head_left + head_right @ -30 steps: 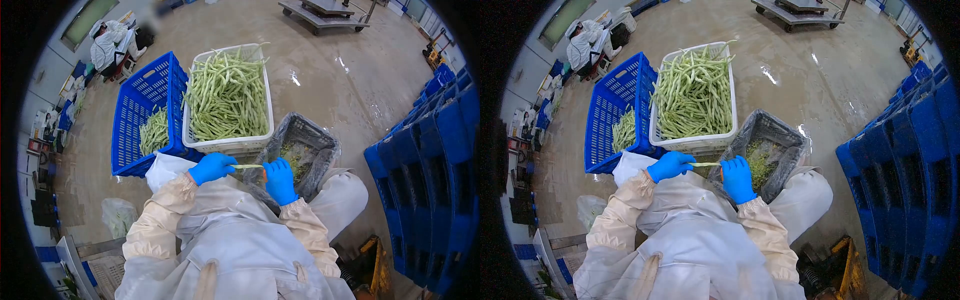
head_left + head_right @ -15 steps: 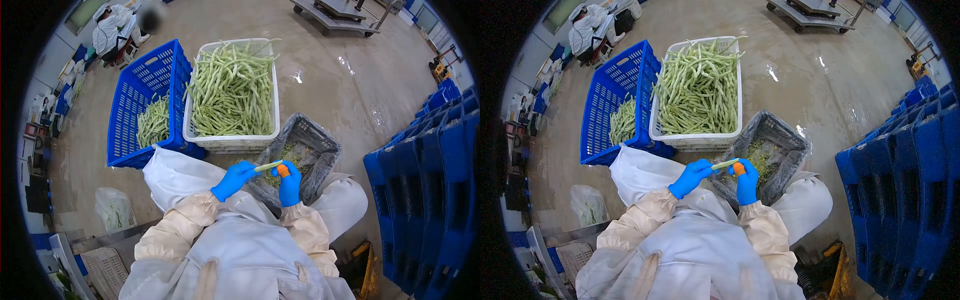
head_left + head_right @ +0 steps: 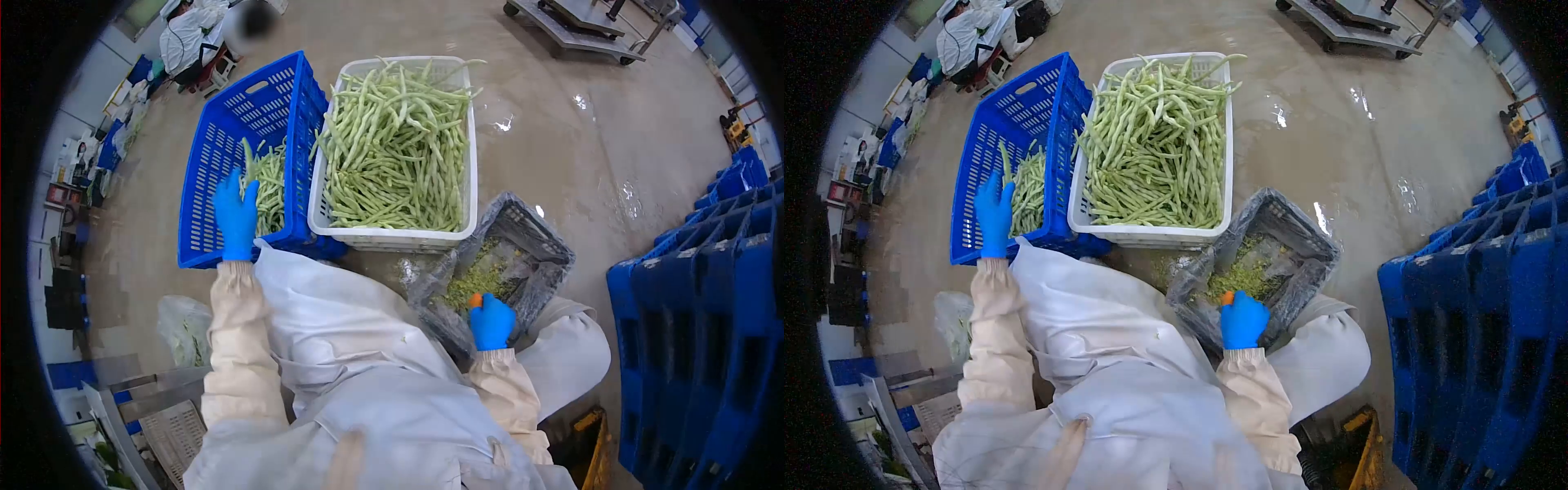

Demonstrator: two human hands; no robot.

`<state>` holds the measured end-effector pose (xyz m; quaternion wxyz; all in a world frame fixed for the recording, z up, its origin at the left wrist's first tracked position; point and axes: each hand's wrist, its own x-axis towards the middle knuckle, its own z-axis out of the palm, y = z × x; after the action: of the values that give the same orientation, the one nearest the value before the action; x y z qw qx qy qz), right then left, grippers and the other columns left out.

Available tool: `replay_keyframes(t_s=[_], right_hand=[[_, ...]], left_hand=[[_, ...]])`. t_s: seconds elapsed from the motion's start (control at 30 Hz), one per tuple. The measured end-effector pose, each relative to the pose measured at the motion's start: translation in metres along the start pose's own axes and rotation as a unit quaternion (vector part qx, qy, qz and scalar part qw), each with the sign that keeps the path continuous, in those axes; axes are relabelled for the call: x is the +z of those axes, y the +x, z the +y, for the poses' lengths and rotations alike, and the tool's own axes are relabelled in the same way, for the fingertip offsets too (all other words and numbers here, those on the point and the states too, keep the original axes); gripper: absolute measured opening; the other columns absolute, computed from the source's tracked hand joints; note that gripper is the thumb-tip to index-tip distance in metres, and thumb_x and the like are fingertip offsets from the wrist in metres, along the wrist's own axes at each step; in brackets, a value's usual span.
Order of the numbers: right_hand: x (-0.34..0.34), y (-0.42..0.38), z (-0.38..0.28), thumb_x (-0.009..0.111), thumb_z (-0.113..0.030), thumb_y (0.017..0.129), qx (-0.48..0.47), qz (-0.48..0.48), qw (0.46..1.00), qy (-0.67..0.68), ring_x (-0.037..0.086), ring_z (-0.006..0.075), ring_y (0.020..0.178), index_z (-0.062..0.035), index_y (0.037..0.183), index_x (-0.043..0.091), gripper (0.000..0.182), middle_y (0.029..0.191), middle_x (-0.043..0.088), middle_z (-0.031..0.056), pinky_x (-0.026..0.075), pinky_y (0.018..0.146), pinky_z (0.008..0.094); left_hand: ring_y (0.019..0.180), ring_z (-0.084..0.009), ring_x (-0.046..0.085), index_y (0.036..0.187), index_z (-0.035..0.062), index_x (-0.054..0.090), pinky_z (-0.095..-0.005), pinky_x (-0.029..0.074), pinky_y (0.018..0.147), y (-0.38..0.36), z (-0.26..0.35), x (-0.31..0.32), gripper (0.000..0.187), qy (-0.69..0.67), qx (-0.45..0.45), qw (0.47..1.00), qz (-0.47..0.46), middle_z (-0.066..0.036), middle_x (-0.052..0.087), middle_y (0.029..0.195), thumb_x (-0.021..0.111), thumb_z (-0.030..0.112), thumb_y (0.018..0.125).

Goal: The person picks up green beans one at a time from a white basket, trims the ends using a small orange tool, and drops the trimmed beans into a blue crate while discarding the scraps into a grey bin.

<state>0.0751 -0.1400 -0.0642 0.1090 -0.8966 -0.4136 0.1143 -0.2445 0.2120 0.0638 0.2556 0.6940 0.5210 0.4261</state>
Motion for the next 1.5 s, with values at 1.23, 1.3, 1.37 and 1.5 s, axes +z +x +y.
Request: replay_keyframes(t_s=[1.23, 1.3, 1.37, 1.5], right_hand=[[-0.050, -0.007, -0.052, 0.061, -0.018, 0.078, -0.204, 0.130, 0.888, 0.390, 0.055, 0.0335, 0.081, -0.0026, 0.104, 0.056, 0.031, 0.087, 0.057, 0.0158, 0.043, 0.071, 0.0417], [-0.055, -0.011, -0.050, 0.061, -0.018, 0.078, -0.219, 0.146, 0.882, 0.391, 0.055, 0.0327, 0.082, -0.0025, 0.105, 0.056, 0.032, 0.088, 0.057, 0.0157, 0.042, 0.072, 0.0411], [-0.054, -0.012, -0.047, 0.062, -0.013, 0.077, -0.215, 0.139, 0.884, 0.390, 0.056, 0.0328, 0.082, -0.0050, 0.103, 0.057, 0.027, 0.088, 0.058, 0.0143, 0.044, 0.072, 0.0393], [-0.053, -0.012, -0.043, 0.059, -0.011, 0.076, -0.237, 0.142, 0.891, 0.361, 0.053, 0.0340, 0.079, -0.0028, 0.103, 0.055, 0.028, 0.084, 0.055, 0.0155, 0.041, 0.069, 0.0426]], left_hand=[[0.094, -0.0255, 0.059, 0.093, -0.0012, 0.057, -0.0381, 0.046, 0.088, -0.138, 0.098, 0.135, 0.017, -0.486, -0.334, 0.687, -0.424, -0.015, 0.061, 0.097, 0.058, 0.013, 0.083], [0.097, -0.0263, 0.058, 0.098, -0.0026, 0.056, -0.0389, 0.045, 0.090, -0.166, 0.108, 0.156, 0.021, -0.489, -0.338, 0.679, -0.431, -0.017, 0.060, 0.101, 0.057, 0.013, 0.084], [0.099, -0.0272, 0.057, 0.103, -0.0039, 0.054, -0.0396, 0.044, 0.092, -0.185, 0.113, 0.172, 0.024, -0.493, -0.338, 0.673, -0.435, -0.019, 0.059, 0.105, 0.056, 0.012, 0.085], [0.105, -0.0291, 0.055, 0.110, -0.0062, 0.048, -0.0403, 0.042, 0.095, -0.206, 0.117, 0.187, 0.031, -0.525, -0.333, 0.670, -0.405, -0.023, 0.054, 0.115, 0.054, 0.011, 0.086]])
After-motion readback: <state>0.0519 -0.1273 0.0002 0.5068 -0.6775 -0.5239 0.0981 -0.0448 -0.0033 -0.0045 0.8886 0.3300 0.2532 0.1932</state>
